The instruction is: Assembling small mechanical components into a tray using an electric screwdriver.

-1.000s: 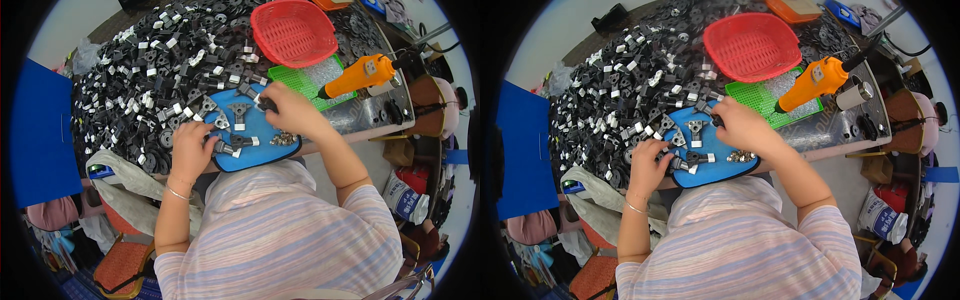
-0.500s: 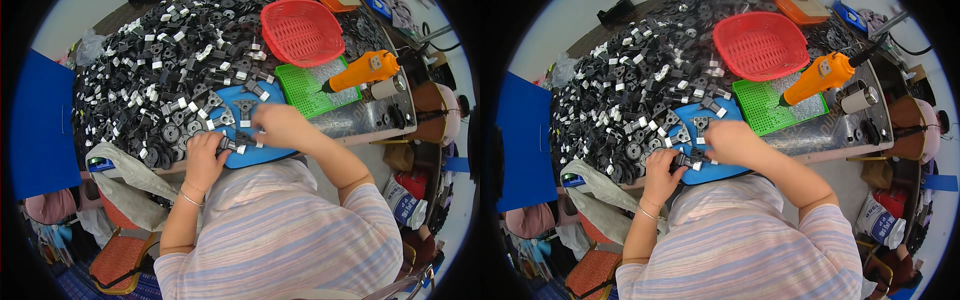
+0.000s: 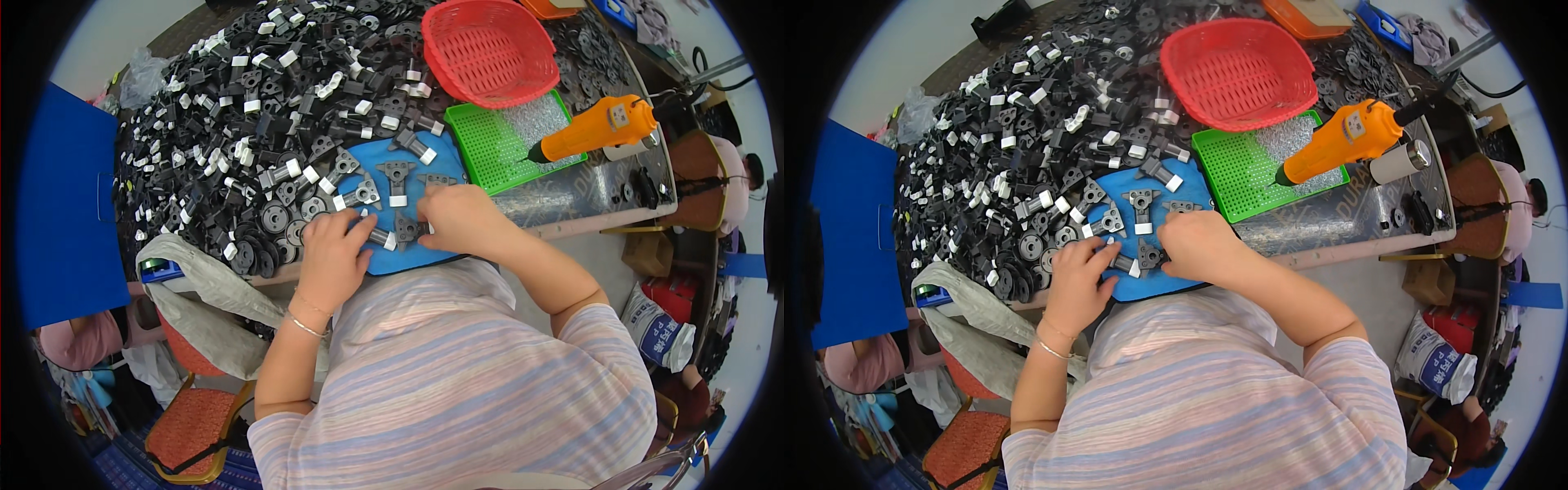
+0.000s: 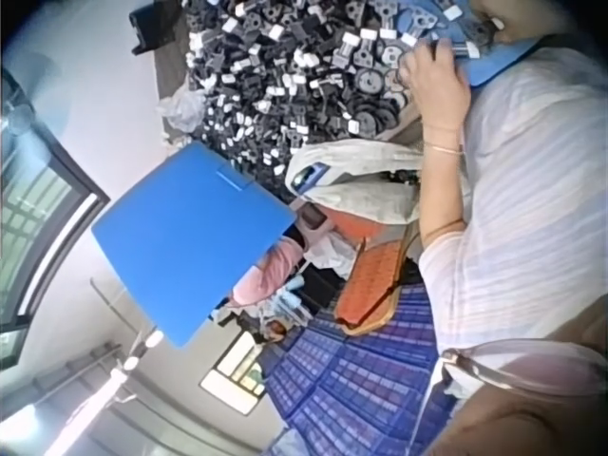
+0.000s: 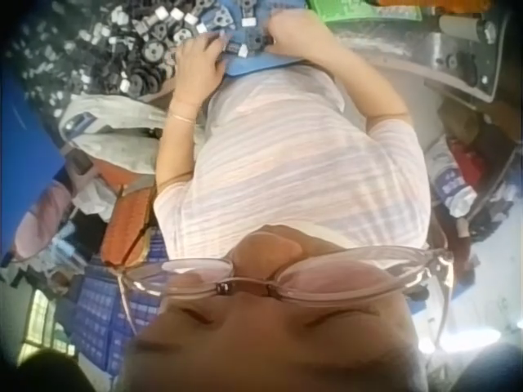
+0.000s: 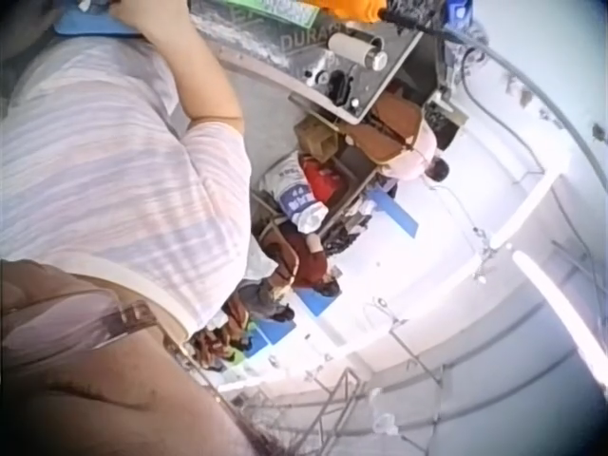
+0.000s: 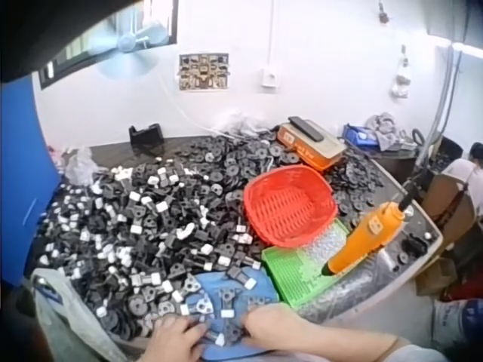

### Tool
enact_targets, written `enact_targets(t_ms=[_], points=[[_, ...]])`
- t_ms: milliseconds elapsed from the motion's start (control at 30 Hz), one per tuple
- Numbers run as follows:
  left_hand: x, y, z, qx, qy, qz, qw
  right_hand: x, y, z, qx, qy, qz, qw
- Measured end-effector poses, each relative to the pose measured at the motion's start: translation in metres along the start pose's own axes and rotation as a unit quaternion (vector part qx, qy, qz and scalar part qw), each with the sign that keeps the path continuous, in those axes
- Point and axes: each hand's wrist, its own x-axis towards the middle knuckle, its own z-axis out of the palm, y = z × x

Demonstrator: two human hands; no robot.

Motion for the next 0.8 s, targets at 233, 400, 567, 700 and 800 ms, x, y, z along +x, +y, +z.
enact_targets(t_ms=[233, 400, 567, 700, 800], points=[[-0.005, -0.005, -0.004, 0.051, 0.012, -0.003, 0.999, 0.000, 0.004, -0.004, 0.004, 0.000, -0.007, 1.000], [-0.006, -0.013, -0.030, -0.089, -0.049, -0.065, 0.993, 0.006, 0.002, 0.004, -0.022, 0.004, -0.022, 1.000], [0.004, -0.023, -0.029, -0.148, -0.080, -0.047, 0.985, 0.024, 0.012, -0.022, 0.008, 0.034, 0.027, 0.999], [0.016, -0.025, -0.016, -0.102, -0.146, -0.056, 0.982, 0.055, 0.029, -0.019, -0.025, 0.169, 0.074, 0.983], [0.023, -0.022, -0.010, -0.020, -0.134, -0.033, 0.990, 0.065, 0.033, -0.008, -0.052, 0.187, 0.073, 0.978]])
